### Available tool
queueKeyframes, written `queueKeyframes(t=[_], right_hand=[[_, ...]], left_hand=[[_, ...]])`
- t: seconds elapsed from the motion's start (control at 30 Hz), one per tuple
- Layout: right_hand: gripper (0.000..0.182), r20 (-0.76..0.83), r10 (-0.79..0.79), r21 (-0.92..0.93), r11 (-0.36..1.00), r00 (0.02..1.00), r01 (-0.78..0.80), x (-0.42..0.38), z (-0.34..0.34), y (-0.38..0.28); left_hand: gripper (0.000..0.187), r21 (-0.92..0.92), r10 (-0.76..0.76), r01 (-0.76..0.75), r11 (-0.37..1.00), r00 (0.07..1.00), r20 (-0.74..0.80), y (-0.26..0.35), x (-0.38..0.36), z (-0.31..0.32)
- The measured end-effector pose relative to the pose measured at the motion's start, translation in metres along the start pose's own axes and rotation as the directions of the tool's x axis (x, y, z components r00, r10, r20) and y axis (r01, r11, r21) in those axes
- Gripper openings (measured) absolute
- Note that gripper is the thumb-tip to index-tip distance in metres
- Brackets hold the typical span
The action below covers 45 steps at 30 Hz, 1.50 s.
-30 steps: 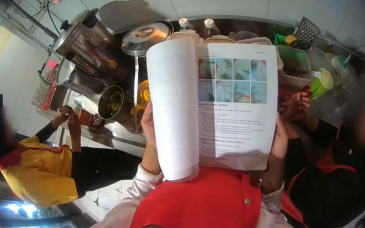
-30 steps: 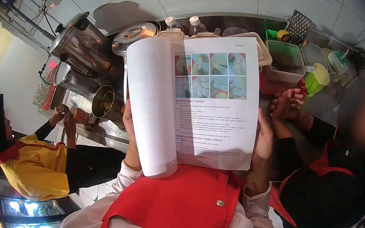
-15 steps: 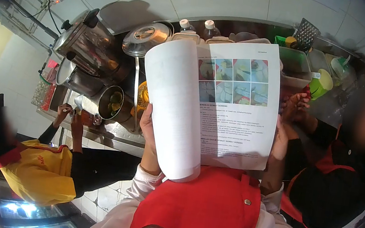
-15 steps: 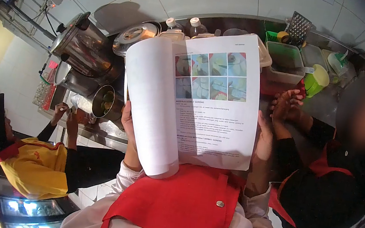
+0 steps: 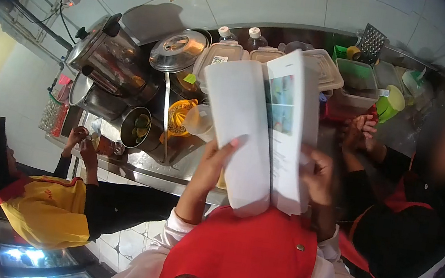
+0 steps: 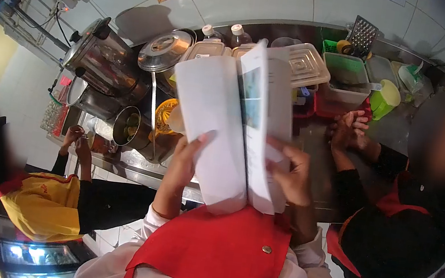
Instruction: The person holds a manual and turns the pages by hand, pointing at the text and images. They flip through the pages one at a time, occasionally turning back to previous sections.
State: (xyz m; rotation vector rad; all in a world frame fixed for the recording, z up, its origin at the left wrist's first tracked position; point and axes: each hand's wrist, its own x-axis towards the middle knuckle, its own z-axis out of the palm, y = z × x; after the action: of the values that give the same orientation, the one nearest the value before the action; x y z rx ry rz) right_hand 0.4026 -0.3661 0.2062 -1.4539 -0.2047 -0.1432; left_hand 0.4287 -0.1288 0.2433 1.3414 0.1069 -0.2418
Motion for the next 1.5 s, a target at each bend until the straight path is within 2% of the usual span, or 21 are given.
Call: queueKeyframes(t=[0.03, 0.07, 0.1, 0.13, 0.17, 0.3, 0.37, 0.4, 0.43, 0.47, 0.53, 0.57, 0.6, 0.67, 0.7, 0.77, 0.87, 0.93, 1.13, 1.37, 1.5], right_hand=[[0.041, 0.028, -0.032, -0.113, 0.993, 0.999, 0.035, 0.003, 0.014, -0.021], [0.042, 0.086, -0.093, -0.138, 0.985, 0.992, 0.104, 0.003, 0.019, -0.016], [0.043, 0.118, -0.168, -0.171, 0.967, 0.979, 0.187, 0.003, 0.026, -0.013], [0.043, 0.152, -0.241, -0.202, 0.942, 0.959, 0.268, 0.004, 0.032, -0.012], [0.043, 0.17, -0.228, -0.266, 0.926, 0.959, 0.268, 0.004, 0.034, -0.018], [0.041, 0.181, -0.167, -0.369, 0.902, 0.969, 0.224, 0.004, 0.034, -0.027], [0.04, 0.151, -0.142, -0.29, 0.94, 0.978, 0.181, 0.003, 0.028, -0.017], [0.039, 0.12, -0.115, -0.208, 0.968, 0.986, 0.138, 0.004, 0.025, -0.015], [0.039, 0.076, -0.081, -0.172, 0.981, 0.994, 0.093, 0.004, 0.022, -0.018], [0.042, 0.028, -0.122, -0.137, 0.983, 0.992, 0.124, 0.005, 0.019, -0.02], [0.046, -0.078, -0.085, -0.15, 0.986, 0.993, 0.073, 0.009, 0.011, -0.024], [0.05, -0.102, -0.162, -0.202, 0.97, 0.981, 0.139, 0.011, 0.005, -0.021], [0.056, -0.109, -0.178, -0.222, 0.963, 0.978, 0.151, 0.013, 0.0, -0.022], [0.063, -0.13, -0.245, -0.159, 0.962, 0.961, 0.223, 0.016, -0.006, -0.01], [0.063, -0.129, -0.245, -0.158, 0.962, 0.961, 0.224, 0.016, -0.005, -0.011], [0.068, -0.175, -0.164, 0.044, 0.984, 0.971, 0.174, 0.016, -0.001, -0.013], [0.069, -0.181, -0.16, 0.017, 0.986, 0.97, 0.166, 0.017, 0.001, -0.012], [0.069, -0.169, -0.163, 0.01, 0.986, 0.972, 0.167, 0.018, -0.002, -0.009], [0.067, -0.17, -0.192, -0.082, 0.98, 0.967, 0.18, 0.019, -0.002, -0.011], [0.062, -0.18, -0.197, -0.161, 0.972, 0.964, 0.169, 0.017, -0.005, -0.001], [0.063, -0.187, -0.185, -0.128, 0.978, 0.965, 0.163, 0.017, -0.004, -0.002]], left_hand=[[0.054, 0.043, 0.025, -0.024, 0.999, 0.999, -0.035, -0.002, -0.004, 0.01], [0.054, 0.044, 0.025, -0.024, 0.999, 0.999, -0.034, -0.004, -0.002, 0.012], [0.055, 0.247, 0.236, -0.253, 0.936, 0.967, 0.097, -0.007, 0.001, 0.012], [0.056, 0.402, 0.4, -0.477, 0.782, 0.878, 0.264, -0.008, 0.003, 0.012], [0.055, 0.434, 0.357, -0.467, 0.77, 0.88, 0.313, -0.006, 0.001, 0.014], [0.053, 0.559, 0.36, -0.464, 0.687, 0.886, 0.294, 0.003, -0.004, 0.022], [0.046, 0.247, 0.329, -0.353, 0.902, 0.935, 0.137, -0.002, 0.002, 0.018], [0.046, 0.248, 0.33, -0.355, 0.902, 0.934, 0.137, 0.002, 0.0, 0.016], [0.046, 0.115, 0.156, -0.156, 0.981, 0.988, 0.007, 0.011, -0.003, 0.012], [0.046, -0.044, -0.043, 0.039, 0.998, 0.995, -0.094, 0.018, -0.006, 0.008], [0.05, -0.246, 0.156, -0.163, 0.956, 0.987, -0.047, 0.011, 0.003, -0.015], [0.054, -0.335, 0.075, -0.06, 0.94, 0.997, 0.03, 0.018, -0.001, -0.028], [0.056, -0.469, 0.088, -0.037, 0.882, 0.992, 0.088, 0.018, -0.002, -0.039], [0.06, -0.751, 0.256, 0.031, 0.66, 0.93, 0.263, 0.011, 0.001, -0.057], [0.063, -0.809, 0.28, 0.116, 0.577, 0.902, 0.329, 0.005, 0.004, -0.066], [0.063, -0.829, 0.313, 0.093, 0.551, 0.898, 0.309, -0.004, 0.007, -0.07], [0.061, -0.861, 0.381, 0.072, 0.503, 0.876, 0.296, -0.012, 0.011, -0.064], [0.058, -0.865, 0.404, -0.055, 0.499, 0.898, 0.176, -0.019, 0.014, -0.063], [0.055, -0.844, 0.369, -0.101, 0.527, 0.922, 0.119, -0.028, 0.015, -0.062], [0.056, -0.863, 0.377, -0.078, 0.5, 0.916, 0.135, -0.017, 0.012, -0.046], [0.058, -0.886, 0.378, -0.01, 0.464, 0.906, 0.188, -0.019, 0.013, -0.05]])
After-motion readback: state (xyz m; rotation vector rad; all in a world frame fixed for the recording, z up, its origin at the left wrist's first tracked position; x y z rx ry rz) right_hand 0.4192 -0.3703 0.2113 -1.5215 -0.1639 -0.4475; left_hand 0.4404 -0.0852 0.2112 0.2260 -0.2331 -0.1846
